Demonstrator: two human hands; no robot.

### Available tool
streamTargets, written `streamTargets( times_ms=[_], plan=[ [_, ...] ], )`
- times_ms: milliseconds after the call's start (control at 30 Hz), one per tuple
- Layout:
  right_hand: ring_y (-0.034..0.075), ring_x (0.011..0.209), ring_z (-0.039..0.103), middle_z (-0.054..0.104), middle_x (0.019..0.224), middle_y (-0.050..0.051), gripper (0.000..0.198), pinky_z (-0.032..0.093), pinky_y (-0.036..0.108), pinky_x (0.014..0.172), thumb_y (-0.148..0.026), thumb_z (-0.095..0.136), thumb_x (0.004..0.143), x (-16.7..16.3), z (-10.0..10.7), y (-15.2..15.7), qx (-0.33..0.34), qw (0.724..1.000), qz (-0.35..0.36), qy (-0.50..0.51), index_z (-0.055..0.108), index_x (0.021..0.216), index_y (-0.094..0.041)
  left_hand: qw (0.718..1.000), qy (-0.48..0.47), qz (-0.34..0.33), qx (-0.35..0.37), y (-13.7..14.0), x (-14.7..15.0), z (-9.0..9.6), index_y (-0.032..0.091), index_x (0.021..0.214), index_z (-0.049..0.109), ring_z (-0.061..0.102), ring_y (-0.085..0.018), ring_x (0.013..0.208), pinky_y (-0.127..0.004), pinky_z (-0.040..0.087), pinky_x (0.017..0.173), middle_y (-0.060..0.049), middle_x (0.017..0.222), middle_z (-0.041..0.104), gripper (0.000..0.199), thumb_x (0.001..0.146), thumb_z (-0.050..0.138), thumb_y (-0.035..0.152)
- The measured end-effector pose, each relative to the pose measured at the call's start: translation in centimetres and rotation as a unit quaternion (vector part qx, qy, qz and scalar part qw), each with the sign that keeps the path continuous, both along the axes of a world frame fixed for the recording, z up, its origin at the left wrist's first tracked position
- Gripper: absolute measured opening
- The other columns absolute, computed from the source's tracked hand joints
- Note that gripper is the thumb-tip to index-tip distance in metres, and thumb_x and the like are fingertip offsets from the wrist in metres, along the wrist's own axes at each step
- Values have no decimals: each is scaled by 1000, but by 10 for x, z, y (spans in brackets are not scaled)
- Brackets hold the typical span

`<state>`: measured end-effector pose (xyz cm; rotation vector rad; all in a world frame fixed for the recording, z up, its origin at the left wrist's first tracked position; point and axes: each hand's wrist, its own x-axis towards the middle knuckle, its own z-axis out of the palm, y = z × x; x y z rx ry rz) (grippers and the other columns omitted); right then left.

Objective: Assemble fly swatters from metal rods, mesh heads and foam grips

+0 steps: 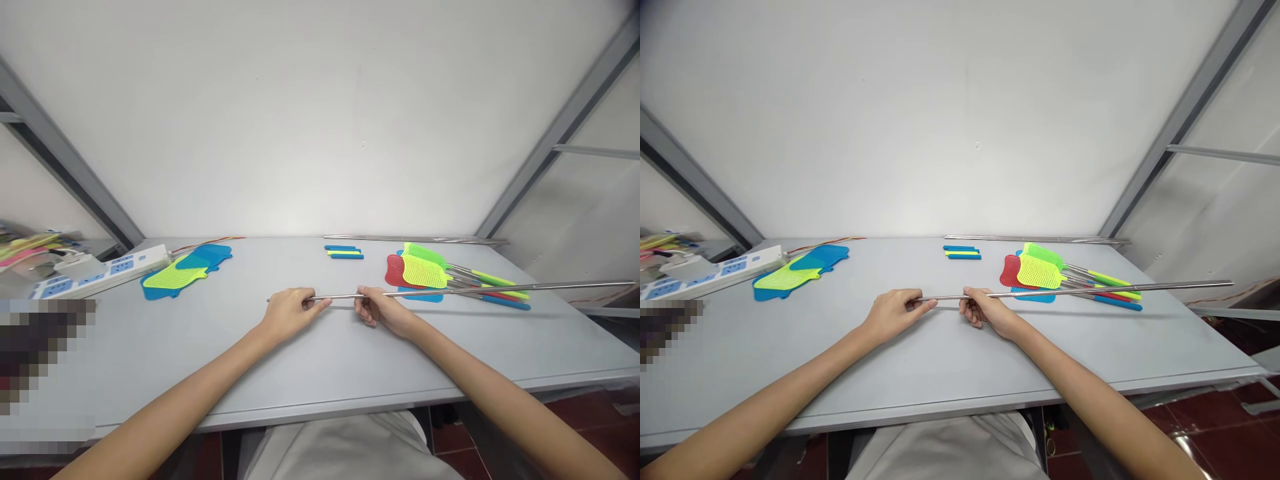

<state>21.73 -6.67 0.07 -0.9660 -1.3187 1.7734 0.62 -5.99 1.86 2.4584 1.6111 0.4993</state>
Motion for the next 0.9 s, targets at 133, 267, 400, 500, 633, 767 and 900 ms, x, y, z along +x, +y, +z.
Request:
streamTargets(
  times_ms=[133, 267, 400, 500, 633, 767, 900],
  plan=[
    [6, 41, 36, 41, 49, -1, 38, 25, 19, 37, -43, 39, 80, 2, 3, 2, -11, 1000, -7, -14, 55, 64, -12, 999, -14, -40, 10, 5, -4, -2, 18, 58, 44, 45, -12, 54, -22, 23, 47, 2, 60, 52, 42, 81, 32, 52],
    [6, 42, 36, 41, 51, -1, 37, 25, 19, 38, -44, 41, 78, 6, 4, 3, -13, 999, -33, -32, 55, 65, -13, 996, -36, -80, 10, 8, -7, -5, 18, 65, 48, 46, -13, 58, -23, 30, 51, 1, 64, 51, 38, 83, 31, 47],
    [6, 44, 36, 41, 51, -1, 36, 25, 19, 38, -45, 42, 78, 8, 3, 5, -19, 998, -50, -34, 55, 66, -13, 992, -63, -110, 18, 11, -8, -5, 19, 76, 52, 49, -14, 65, -24, 34, 58, 0, 71, 52, 33, 87, 28, 39],
    [6, 44, 36, 40, 52, -1, 37, 25, 19, 38, -46, 43, 77, 9, 3, 5, -21, 998, -56, -37, 55, 66, -13, 989, -71, -123, 32, 14, -9, -3, 19, 81, 52, 49, -14, 67, -25, 36, 62, -1, 72, 53, 30, 87, 29, 37],
    [7, 44, 35, 39, 51, -2, 37, 25, 20, 38, -48, 44, 75, 9, 5, 4, -23, 997, -60, -39, 55, 66, -14, 990, -71, -116, 45, 16, -13, 1, 19, 79, 53, 50, -15, 67, -26, 37, 65, -1, 72, 53, 30, 86, 31, 39],
    [6, 44, 34, 39, 52, -2, 38, 25, 20, 39, -49, 44, 74, 9, 8, 3, -37, 996, -67, -41, 54, 64, -14, 992, -64, -95, 54, 18, -19, 7, 18, 77, 54, 50, -15, 66, -27, 38, 65, -2, 70, 54, 34, 85, 31, 43],
    [7, 44, 34, 39, 52, -2, 39, 25, 21, 39, -50, 44, 74, 9, 10, 2, -48, 996, -67, -36, 53, 64, -14, 994, -59, -78, 56, 22, -26, 13, 17, 76, 55, 50, -15, 67, -27, 37, 66, -3, 70, 54, 37, 83, 33, 46]
  ],
)
